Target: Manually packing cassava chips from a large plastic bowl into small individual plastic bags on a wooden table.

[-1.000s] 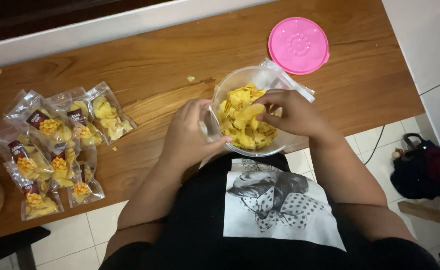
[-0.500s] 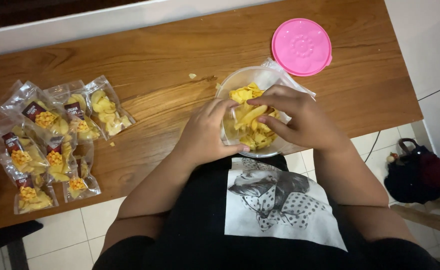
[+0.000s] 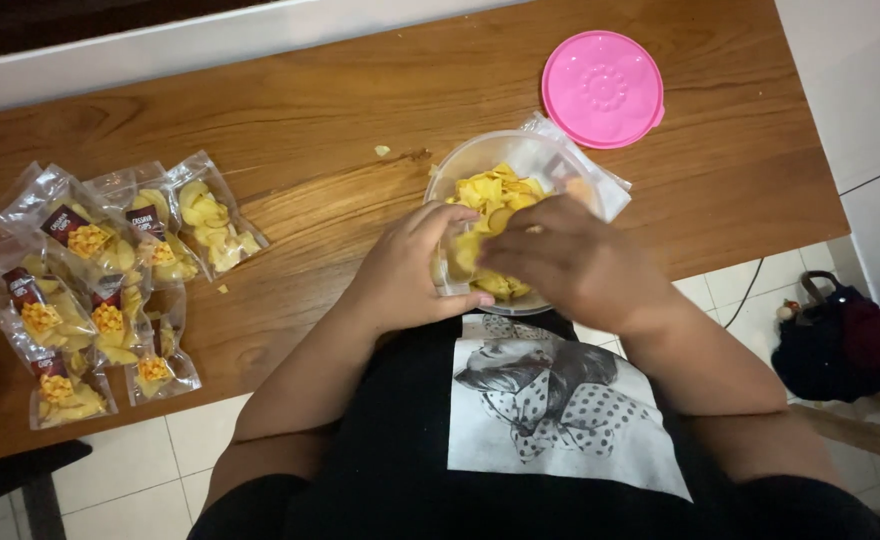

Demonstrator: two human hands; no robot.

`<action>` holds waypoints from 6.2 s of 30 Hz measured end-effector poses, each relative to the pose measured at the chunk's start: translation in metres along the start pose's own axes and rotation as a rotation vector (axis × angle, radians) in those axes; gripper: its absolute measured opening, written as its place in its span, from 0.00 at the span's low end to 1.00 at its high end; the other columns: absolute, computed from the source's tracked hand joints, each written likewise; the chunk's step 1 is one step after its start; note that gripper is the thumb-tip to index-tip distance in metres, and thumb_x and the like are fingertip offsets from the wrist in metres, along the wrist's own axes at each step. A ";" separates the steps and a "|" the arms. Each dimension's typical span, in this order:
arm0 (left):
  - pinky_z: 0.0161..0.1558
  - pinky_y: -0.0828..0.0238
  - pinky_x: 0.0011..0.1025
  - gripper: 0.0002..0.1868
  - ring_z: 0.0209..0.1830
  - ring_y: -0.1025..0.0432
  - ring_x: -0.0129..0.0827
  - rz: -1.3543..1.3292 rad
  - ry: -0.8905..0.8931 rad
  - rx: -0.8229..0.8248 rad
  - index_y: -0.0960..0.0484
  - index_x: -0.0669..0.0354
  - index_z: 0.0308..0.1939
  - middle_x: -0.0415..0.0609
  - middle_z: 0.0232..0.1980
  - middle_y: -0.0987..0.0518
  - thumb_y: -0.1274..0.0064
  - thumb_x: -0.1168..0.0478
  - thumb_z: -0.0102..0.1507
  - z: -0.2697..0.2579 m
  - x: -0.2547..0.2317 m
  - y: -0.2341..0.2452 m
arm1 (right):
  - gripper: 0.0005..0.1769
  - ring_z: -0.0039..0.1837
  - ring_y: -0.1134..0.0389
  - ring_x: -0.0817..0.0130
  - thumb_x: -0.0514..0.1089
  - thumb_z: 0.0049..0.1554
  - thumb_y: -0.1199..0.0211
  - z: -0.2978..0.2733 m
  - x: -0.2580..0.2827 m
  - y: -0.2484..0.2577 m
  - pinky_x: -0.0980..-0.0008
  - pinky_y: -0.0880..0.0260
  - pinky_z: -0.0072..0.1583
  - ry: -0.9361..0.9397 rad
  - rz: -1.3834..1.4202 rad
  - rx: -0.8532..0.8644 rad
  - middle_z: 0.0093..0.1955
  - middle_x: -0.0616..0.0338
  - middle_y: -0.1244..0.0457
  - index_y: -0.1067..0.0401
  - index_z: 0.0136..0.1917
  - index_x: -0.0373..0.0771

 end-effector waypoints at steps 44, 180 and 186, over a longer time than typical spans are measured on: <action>0.55 0.28 0.43 0.24 0.47 0.24 0.46 -1.287 0.017 0.462 0.28 0.64 0.55 0.55 0.45 0.24 0.48 0.60 0.56 -0.004 0.028 -0.039 | 0.12 0.50 0.32 0.58 0.43 0.53 0.39 0.044 -0.020 -0.025 0.41 0.48 0.60 -0.221 0.076 0.928 0.41 0.61 0.31 0.19 0.45 0.58; 0.49 0.28 0.43 0.22 0.46 0.24 0.48 0.153 -0.260 -0.406 0.20 0.58 0.57 0.48 0.47 0.21 0.41 0.53 0.62 -0.092 0.062 0.065 | 0.09 0.43 0.28 0.49 0.42 0.51 0.33 0.065 0.040 -0.127 0.56 0.28 0.47 -0.329 0.173 -0.016 0.42 0.53 0.32 0.22 0.47 0.40; 0.55 0.32 0.46 0.31 0.53 0.25 0.48 0.197 -0.311 -0.323 0.24 0.58 0.63 0.47 0.51 0.21 0.40 0.45 0.61 -0.010 0.021 -0.014 | 0.14 0.47 0.30 0.66 0.50 0.56 0.27 -0.071 -0.064 -0.004 0.70 0.33 0.52 -0.689 -0.084 -0.120 0.44 0.68 0.32 0.20 0.57 0.54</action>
Point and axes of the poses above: each hand's wrist, its own z-axis towards the middle knuckle, its own y-axis out of the back of the hand, x = y × z, the point moved 3 cm from there along z, towards the middle knuckle
